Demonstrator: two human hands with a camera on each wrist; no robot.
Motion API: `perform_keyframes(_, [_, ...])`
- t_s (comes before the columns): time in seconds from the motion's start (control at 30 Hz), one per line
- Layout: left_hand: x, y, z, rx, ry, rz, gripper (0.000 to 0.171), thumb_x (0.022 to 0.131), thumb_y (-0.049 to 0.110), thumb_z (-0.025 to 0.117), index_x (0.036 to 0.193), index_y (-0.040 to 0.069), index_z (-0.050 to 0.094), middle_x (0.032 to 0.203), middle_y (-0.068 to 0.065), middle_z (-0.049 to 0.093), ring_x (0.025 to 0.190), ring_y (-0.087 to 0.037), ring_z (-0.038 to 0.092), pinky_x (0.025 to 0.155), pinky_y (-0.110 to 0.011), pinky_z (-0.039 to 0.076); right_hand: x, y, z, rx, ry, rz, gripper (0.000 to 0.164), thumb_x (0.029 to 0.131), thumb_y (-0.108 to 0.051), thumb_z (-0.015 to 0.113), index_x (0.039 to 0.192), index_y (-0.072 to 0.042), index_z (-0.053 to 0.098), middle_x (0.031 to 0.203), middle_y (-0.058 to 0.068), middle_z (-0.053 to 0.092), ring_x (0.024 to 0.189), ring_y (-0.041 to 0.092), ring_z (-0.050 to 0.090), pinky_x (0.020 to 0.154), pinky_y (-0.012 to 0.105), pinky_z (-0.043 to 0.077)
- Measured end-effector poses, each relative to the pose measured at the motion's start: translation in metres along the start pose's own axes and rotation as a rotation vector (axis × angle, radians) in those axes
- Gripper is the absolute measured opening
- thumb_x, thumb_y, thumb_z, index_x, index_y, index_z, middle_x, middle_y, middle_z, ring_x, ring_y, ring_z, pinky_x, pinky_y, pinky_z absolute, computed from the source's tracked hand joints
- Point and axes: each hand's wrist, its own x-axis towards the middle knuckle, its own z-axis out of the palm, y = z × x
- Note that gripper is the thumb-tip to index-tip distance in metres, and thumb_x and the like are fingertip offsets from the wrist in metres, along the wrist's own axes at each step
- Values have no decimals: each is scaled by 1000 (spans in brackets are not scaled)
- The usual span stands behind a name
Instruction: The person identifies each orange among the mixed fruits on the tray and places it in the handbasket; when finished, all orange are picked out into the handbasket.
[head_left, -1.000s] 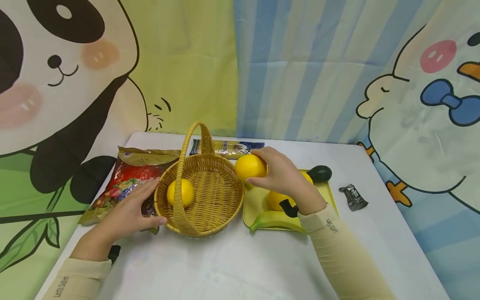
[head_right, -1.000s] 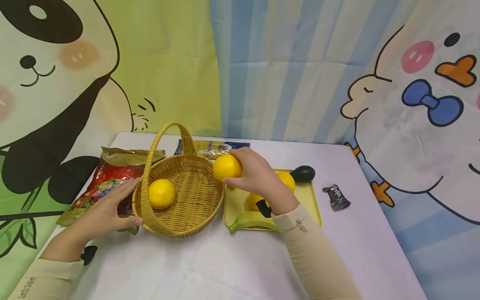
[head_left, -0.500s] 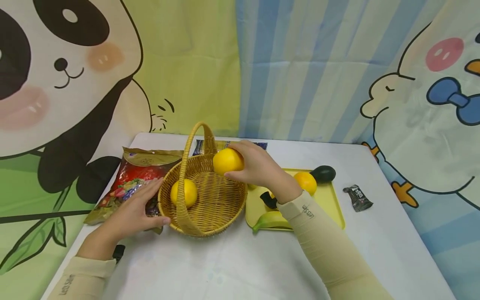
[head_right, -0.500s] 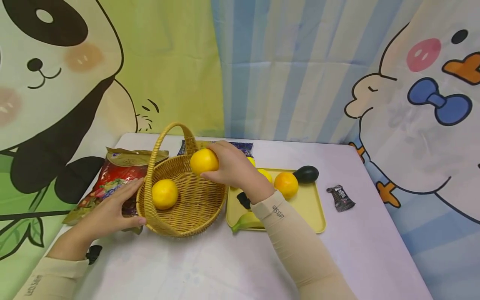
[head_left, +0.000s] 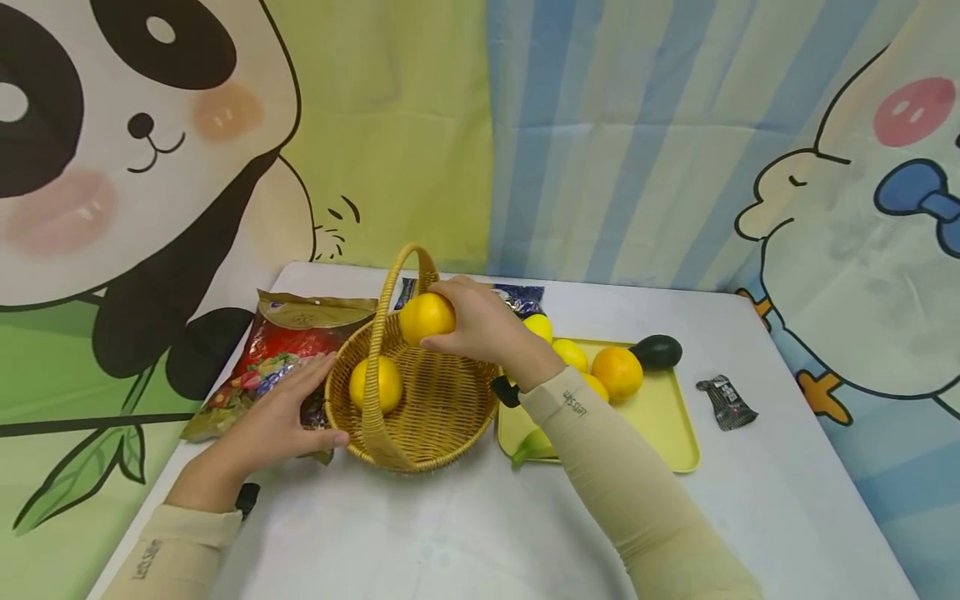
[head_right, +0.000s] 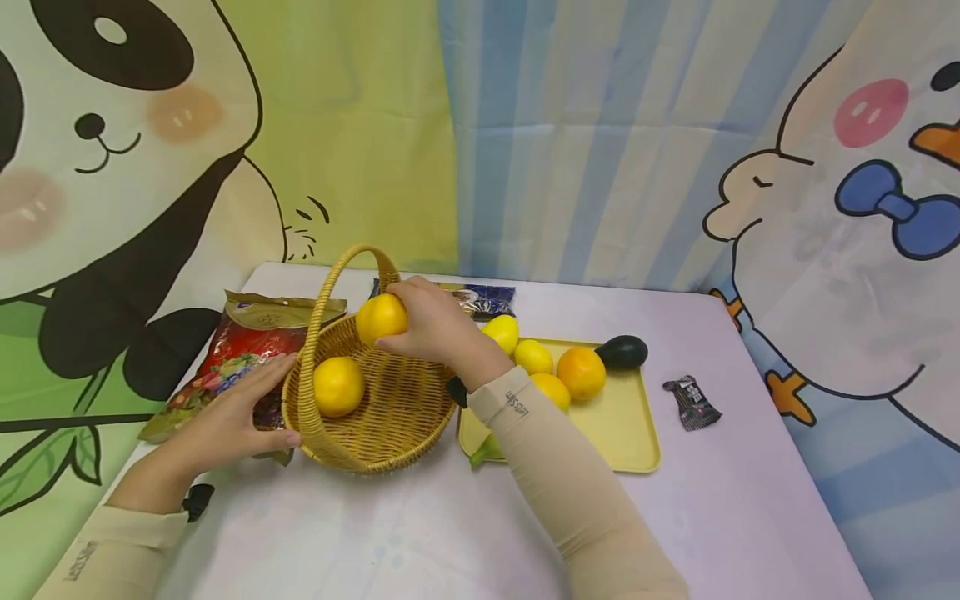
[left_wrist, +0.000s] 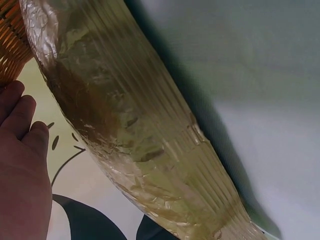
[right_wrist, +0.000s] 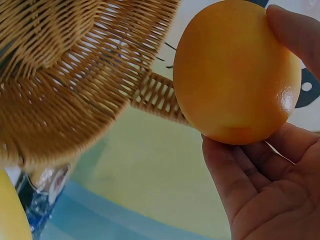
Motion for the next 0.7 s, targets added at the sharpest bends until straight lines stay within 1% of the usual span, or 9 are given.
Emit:
perform_keyframes(0.07, [0,1,-1,-2,3,3,121,77,61,87,169,23,19,175,-14,22,159,-50,20,117,-81,23,5,0,4,-6,-12,6,76,86,-45,85,149,-14,56,142,5,62,116,20,62,96,38,57])
perform_keyframes(0.13, [0,2,-1,-3,3,1,121,77,61,87,169,23,19,175,-14,23,159,-50,21,117,-81,24,10,-1,8,-14,-29,10,76,86,-46,84,150,-14,56,144,5,62,118,21,62,96,38,57])
perform_keyframes(0.27, [-1,2,0,-8,4,-4,121,77,60,87,169,23,19,175,-15,23,159,-50,20,118,-81,23,19,-1,18,-24,-66,15,79,86,-48,84,150,-12,55,147,8,61,128,24,59,104,40,54])
perform_keyframes(0.33, [-1,2,1,-11,6,-5,120,77,59,88,169,22,19,175,-15,22,159,-50,20,118,-81,23,25,-1,23,-30,-76,6,80,85,-48,84,150,-11,56,146,8,61,130,24,59,106,40,53])
perform_keyframes(0.5, [-1,2,2,-7,6,-9,120,78,59,87,169,21,19,175,-15,22,159,-50,20,119,-81,23,36,-1,35,-36,-97,0,76,85,-48,86,145,-12,59,135,7,66,117,21,62,97,37,56])
perform_keyframes(0.57, [-1,2,2,-8,7,-11,120,78,59,87,169,21,20,175,-15,22,159,-49,20,119,-80,23,39,-1,40,-29,-107,10,72,85,-48,86,143,-12,61,130,6,67,111,20,62,93,36,57])
perform_keyframes(0.7, [-1,2,2,-12,4,-20,120,77,61,86,169,23,19,175,-13,22,160,-48,19,119,-80,22,44,0,48,-10,-118,40,70,85,-46,86,141,-12,63,124,5,68,102,17,62,87,33,57])
